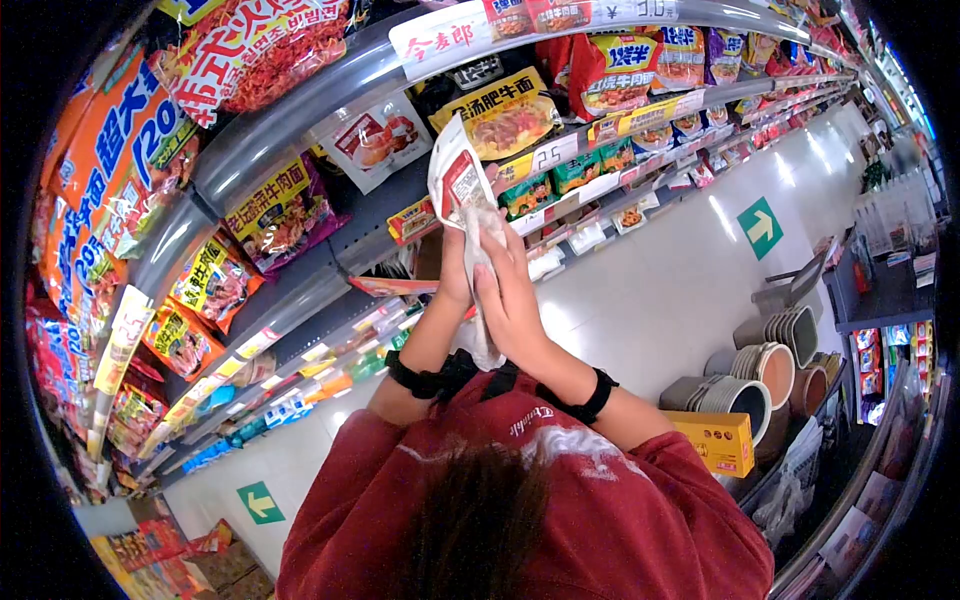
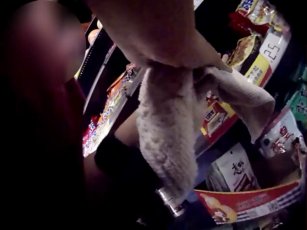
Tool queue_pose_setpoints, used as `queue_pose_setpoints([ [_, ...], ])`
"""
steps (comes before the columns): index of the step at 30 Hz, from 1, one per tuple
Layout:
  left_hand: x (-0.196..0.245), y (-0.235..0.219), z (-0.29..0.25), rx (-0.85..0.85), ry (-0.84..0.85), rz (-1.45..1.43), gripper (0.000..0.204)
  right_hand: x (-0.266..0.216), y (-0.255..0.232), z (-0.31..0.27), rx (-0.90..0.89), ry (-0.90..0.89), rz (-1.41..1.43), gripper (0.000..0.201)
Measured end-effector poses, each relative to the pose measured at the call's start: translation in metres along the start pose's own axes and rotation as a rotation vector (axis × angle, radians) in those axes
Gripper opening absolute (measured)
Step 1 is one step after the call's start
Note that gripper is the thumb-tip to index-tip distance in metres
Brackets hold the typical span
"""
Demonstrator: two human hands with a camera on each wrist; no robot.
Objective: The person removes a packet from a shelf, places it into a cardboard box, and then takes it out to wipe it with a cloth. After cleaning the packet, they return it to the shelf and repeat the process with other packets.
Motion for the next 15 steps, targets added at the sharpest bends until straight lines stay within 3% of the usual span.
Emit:
queue_pose_setpoints([
  [2, 0.007, -0.002, -0.003, -0.005, 0.042, 0.029, 0.071, -0.006, 0.002, -0.002, -0.049, -0.056, 0.009, 0.04],
  [5, 0.005, -0.002, -0.017, -0.035, -0.078, -0.024, 0.076, -0.013, -0.001, 0.005, -0.085, -0.185, -0.006, 0.043],
  [7, 0.002, 0.0, -0.028, -0.027, -0.126, -0.035, 0.075, -0.016, 0.0, 0.015, -0.07, -0.182, 0.024, 0.042],
  [9, -0.004, 0.002, -0.036, -0.006, -0.153, -0.033, 0.075, -0.02, -0.001, 0.029, -0.032, -0.226, -0.14, 0.041],
  [13, -0.012, -0.006, -0.039, 0.056, -0.149, -0.061, 0.074, -0.016, 0.008, 0.028, 0.114, -0.136, -0.058, 0.041],
  [15, -0.019, -0.015, -0.039, 0.09, -0.145, -0.094, 0.073, -0.013, 0.011, 0.023, 0.096, -0.134, -0.104, 0.041],
])
Point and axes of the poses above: each hand's wrist, its own z-axis towards the middle knuckle, its own y-axis out of the palm, x = y × z, the point moved 2 cm from there along z, towards the middle knuckle, and after that the axes turned 13 degrees about z, right-handed, at the moved point
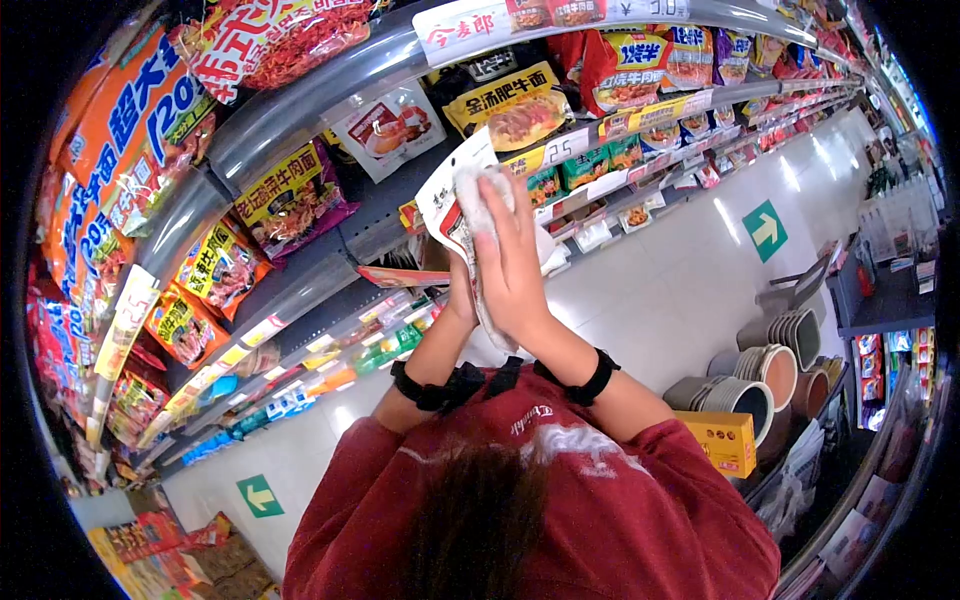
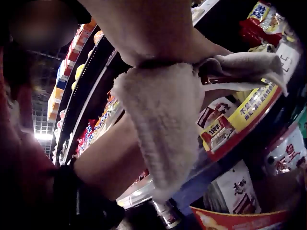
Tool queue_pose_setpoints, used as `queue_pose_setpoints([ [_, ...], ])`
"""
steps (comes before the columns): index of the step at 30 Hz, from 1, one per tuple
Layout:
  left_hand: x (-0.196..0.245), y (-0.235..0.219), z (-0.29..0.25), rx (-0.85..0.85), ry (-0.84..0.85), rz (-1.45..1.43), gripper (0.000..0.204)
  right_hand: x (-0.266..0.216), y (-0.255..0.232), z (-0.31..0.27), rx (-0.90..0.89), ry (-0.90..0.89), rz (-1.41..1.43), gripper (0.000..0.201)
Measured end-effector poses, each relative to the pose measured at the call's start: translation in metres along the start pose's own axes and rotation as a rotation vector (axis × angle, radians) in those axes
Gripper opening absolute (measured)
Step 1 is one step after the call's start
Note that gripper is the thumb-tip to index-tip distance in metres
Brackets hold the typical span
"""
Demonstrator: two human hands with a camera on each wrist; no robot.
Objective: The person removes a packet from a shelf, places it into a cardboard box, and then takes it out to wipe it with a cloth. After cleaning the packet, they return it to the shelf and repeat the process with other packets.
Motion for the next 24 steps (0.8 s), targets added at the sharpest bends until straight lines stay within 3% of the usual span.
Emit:
queue_pose_setpoints([
  [2, 0.006, 0.002, 0.0, 0.012, 0.002, -0.02, 0.073, 0.0, 0.003, -0.007, -0.103, 0.003, 0.031, 0.039],
  [4, 0.036, 0.024, 0.001, -0.059, 0.112, 0.081, 0.073, -0.004, 0.003, -0.017, -0.113, 0.015, 0.087, 0.038],
  [6, 0.023, 0.004, 0.007, -0.011, 0.071, 0.021, 0.073, -0.01, 0.0, -0.026, -0.13, 0.11, 0.174, 0.037],
  [8, 0.029, -0.003, 0.01, -0.024, 0.143, 0.119, 0.074, -0.006, -0.003, -0.035, -0.114, 0.072, 0.174, 0.035],
  [9, 0.039, 0.005, 0.008, 0.088, 0.175, 0.068, 0.073, -0.007, -0.006, -0.039, -0.165, 0.106, 0.214, 0.034],
  [10, 0.042, -0.004, 0.014, 0.186, 0.264, 0.196, 0.073, -0.008, -0.008, -0.043, -0.217, 0.138, 0.253, 0.033],
  [12, 0.045, -0.027, 0.024, 0.222, 0.35, 0.299, 0.07, -0.01, -0.012, -0.046, -0.242, 0.098, 0.254, 0.033],
  [14, 0.06, -0.032, 0.025, 0.422, 0.385, 0.465, 0.067, -0.011, -0.019, -0.047, -0.355, 0.188, 0.258, 0.032],
  [16, 0.074, -0.045, 0.026, 0.463, 0.324, 0.588, 0.07, -0.001, -0.023, -0.052, -0.318, 0.161, 0.227, 0.029],
  [18, 0.093, -0.04, 0.034, 0.555, 0.372, 0.643, 0.075, 0.007, -0.032, -0.055, -0.213, 0.141, 0.147, 0.028],
  [20, 0.111, -0.044, 0.04, 0.727, 0.398, 1.168, 0.085, 0.008, -0.044, -0.052, -0.187, 0.173, 0.16, 0.027],
  [24, 0.11, -0.064, 0.072, 0.847, 0.06, 1.308, 0.107, 0.014, -0.065, -0.042, -0.092, 0.153, 0.106, 0.028],
])
Point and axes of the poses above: each hand's wrist, its own z-axis towards the middle knuckle, its own y-axis out of the palm, x = y × z, the point moved 2 cm from there along z, towards the middle knuckle, and after that the axes turned 13 degrees about z, right-handed, at the moved point
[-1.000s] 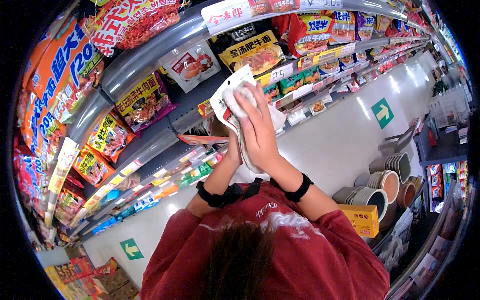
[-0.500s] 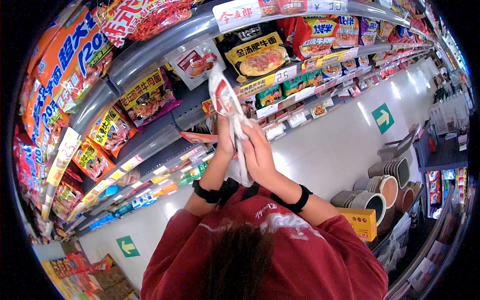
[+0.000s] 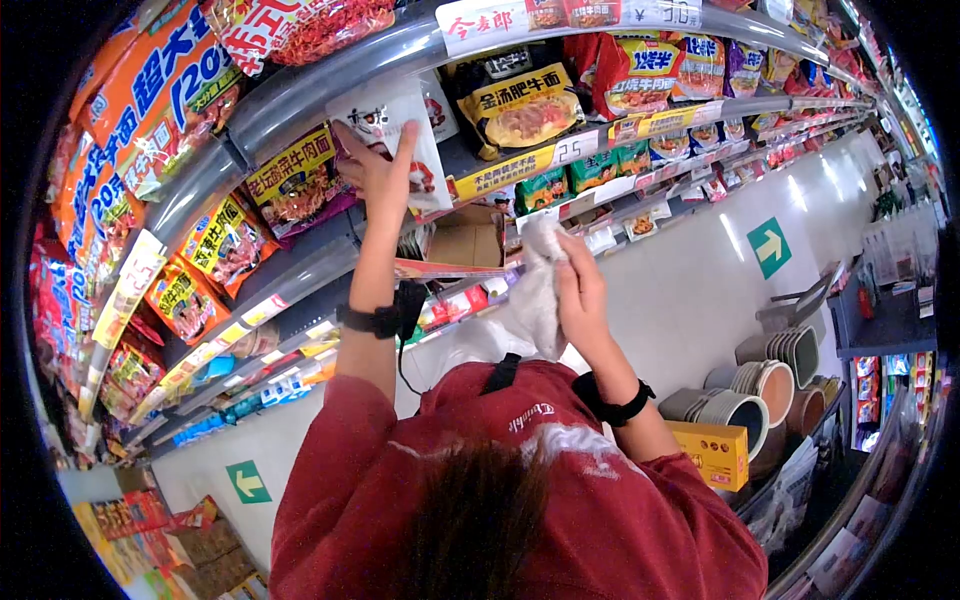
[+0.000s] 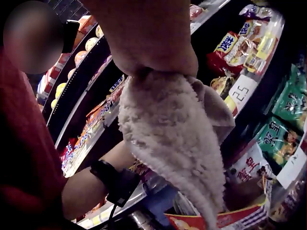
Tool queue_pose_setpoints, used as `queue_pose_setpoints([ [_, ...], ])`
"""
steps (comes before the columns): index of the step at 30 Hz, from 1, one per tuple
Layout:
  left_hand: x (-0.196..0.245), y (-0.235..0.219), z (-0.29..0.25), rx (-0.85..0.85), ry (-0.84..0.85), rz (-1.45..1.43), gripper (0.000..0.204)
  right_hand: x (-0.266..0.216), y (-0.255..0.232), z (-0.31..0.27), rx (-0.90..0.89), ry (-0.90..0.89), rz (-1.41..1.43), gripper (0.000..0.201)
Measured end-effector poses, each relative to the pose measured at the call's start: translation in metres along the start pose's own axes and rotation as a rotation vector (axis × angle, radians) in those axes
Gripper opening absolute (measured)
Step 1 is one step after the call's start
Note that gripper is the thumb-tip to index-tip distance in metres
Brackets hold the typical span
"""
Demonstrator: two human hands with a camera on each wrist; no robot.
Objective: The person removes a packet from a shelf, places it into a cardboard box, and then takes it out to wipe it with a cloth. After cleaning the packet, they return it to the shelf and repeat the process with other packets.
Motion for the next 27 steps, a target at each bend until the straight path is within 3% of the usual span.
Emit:
queue_pose_setpoints([
  [2, 0.0, 0.009, 0.018, 0.078, 0.057, -0.03, 0.11, 0.003, -0.011, 0.001, 0.075, -0.044, -0.061, 0.028],
  [6, 0.008, 0.02, 0.037, 0.115, -0.063, -0.054, 0.115, 0.007, -0.026, -0.002, 0.12, 0.071, 0.043, 0.028],
  [8, 0.006, 0.03, 0.045, 0.163, -0.095, 0.009, 0.112, 0.011, -0.031, -0.005, 0.121, 0.085, 0.048, 0.028],
  [9, 0.005, 0.034, 0.047, 0.193, -0.109, 0.051, 0.101, 0.015, -0.034, -0.007, 0.132, 0.089, 0.033, 0.028],
  [13, 0.001, 0.045, 0.045, 0.238, -0.031, 0.05, 0.085, 0.018, -0.041, -0.015, 0.156, 0.103, 0.007, 0.028],
  [16, -0.007, 0.051, 0.046, 0.291, 0.053, 0.131, 0.085, 0.021, -0.046, -0.019, 0.18, 0.11, -0.018, 0.028],
  [20, -0.009, 0.046, 0.039, 0.269, 0.021, 0.174, 0.084, 0.027, -0.055, -0.024, 0.219, 0.138, -0.008, 0.029],
  [22, -0.014, 0.042, 0.033, 0.334, 0.23, 0.096, 0.084, 0.03, -0.059, -0.027, 0.221, 0.148, -0.004, 0.029],
  [23, -0.012, 0.037, 0.024, 0.332, 0.23, 0.098, 0.084, 0.035, -0.062, -0.03, 0.245, 0.163, -0.007, 0.029],
  [25, -0.003, 0.019, -0.005, 0.343, 0.413, 0.03, 0.071, 0.042, -0.069, -0.034, 0.276, 0.171, -0.03, 0.029],
  [27, -0.015, 0.008, -0.031, 0.342, 0.488, 0.046, 0.065, 0.044, -0.075, -0.039, 0.3, 0.183, -0.044, 0.028],
])
Point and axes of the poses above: each hand's wrist, its own z-axis towards the middle knuckle, its own y-axis out of the palm, x = y × z, the point moved 2 cm from there along z, towards the middle knuckle, and after that the axes turned 13 degrees about z, right-handed, at the moved point
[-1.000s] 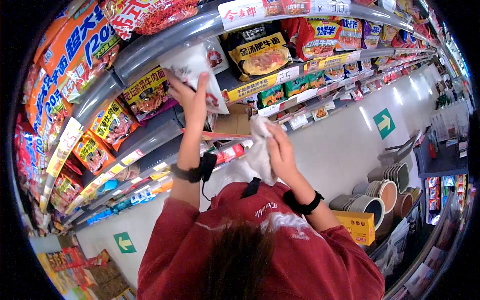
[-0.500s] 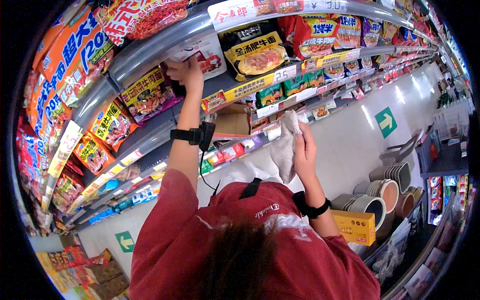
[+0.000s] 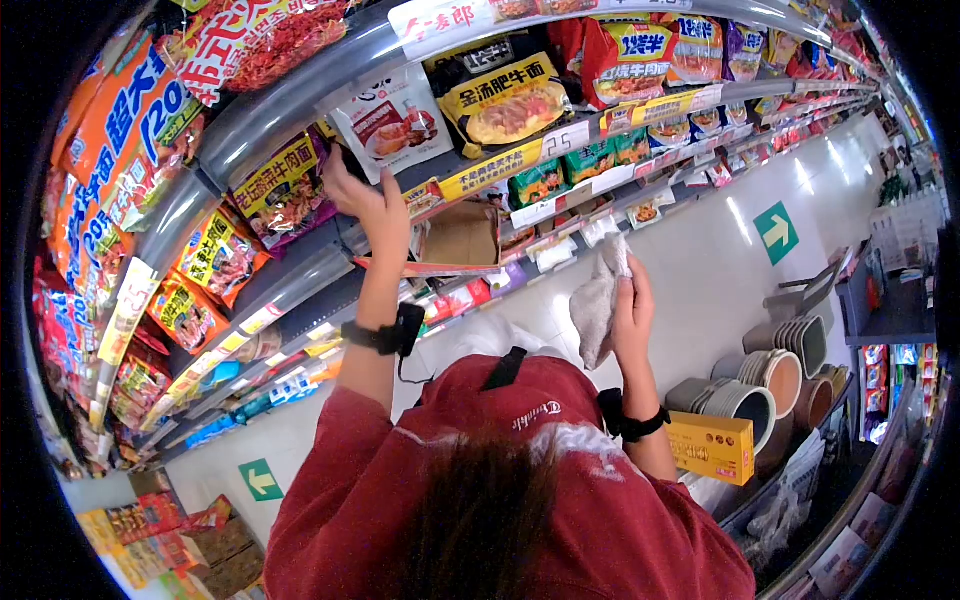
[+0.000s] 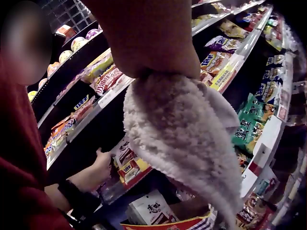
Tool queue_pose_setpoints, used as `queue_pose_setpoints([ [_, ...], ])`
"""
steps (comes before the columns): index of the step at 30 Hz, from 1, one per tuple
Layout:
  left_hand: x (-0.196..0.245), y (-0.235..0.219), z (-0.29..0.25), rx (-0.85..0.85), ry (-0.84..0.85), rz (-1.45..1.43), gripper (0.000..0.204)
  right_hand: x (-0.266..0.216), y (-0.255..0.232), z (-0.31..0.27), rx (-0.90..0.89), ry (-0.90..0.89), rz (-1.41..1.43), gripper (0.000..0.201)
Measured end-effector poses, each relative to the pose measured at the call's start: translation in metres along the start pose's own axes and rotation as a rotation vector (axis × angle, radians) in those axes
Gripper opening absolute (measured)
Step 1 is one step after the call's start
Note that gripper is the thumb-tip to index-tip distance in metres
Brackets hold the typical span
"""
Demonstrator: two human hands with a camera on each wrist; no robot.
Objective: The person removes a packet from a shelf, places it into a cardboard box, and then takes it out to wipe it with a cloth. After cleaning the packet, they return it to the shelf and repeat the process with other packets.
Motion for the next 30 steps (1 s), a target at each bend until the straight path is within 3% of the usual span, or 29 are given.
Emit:
queue_pose_setpoints([
  [3, -0.021, -0.01, -0.047, 0.045, 0.166, 0.006, 0.047, 0.001, -0.011, -0.004, 0.026, 0.02, -0.013, 0.028],
  [6, -0.056, -0.017, -0.1, -0.065, 0.187, 0.033, 0.037, 0.014, -0.025, -0.011, 0.103, 0.113, -0.066, 0.029],
  [8, -0.067, -0.02, -0.123, -0.382, 0.336, 0.198, 0.034, 0.018, -0.031, -0.014, 0.112, 0.097, -0.074, 0.029],
  [9, -0.071, -0.02, -0.13, -0.383, 0.337, 0.199, 0.034, 0.02, -0.034, -0.015, 0.123, 0.078, -0.083, 0.029],
  [12, -0.076, -0.015, -0.14, -0.473, 0.203, 0.202, 0.04, 0.026, -0.04, -0.021, 0.141, 0.094, -0.089, 0.029],
  [14, -0.077, -0.011, -0.138, -0.394, 0.099, 0.195, 0.047, 0.027, -0.042, -0.024, 0.147, 0.1, -0.096, 0.029],
  [17, -0.074, -0.005, -0.137, -0.415, 0.149, 0.33, 0.052, 0.032, -0.045, -0.025, 0.147, 0.106, -0.112, 0.029],
  [18, -0.072, -0.005, -0.136, -0.5, 0.154, 0.391, 0.054, 0.033, -0.045, -0.026, 0.144, 0.107, -0.088, 0.029],
  [22, -0.071, 0.002, -0.141, -0.447, 0.151, 0.422, 0.054, 0.032, -0.046, -0.025, 0.127, 0.106, -0.069, 0.028],
  [30, -0.088, 0.009, -0.134, -0.596, -0.067, 0.517, 0.039, 0.026, -0.056, -0.026, 0.159, 0.108, -0.108, 0.028],
])
Point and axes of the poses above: each hand's wrist, its own z-axis towards the middle knuckle, its own y-axis out of the palm, x = y × z, the point moved 2 cm from there along z, towards the middle knuckle, and after that the axes turned 13 degrees about z, right-handed, at the moved point
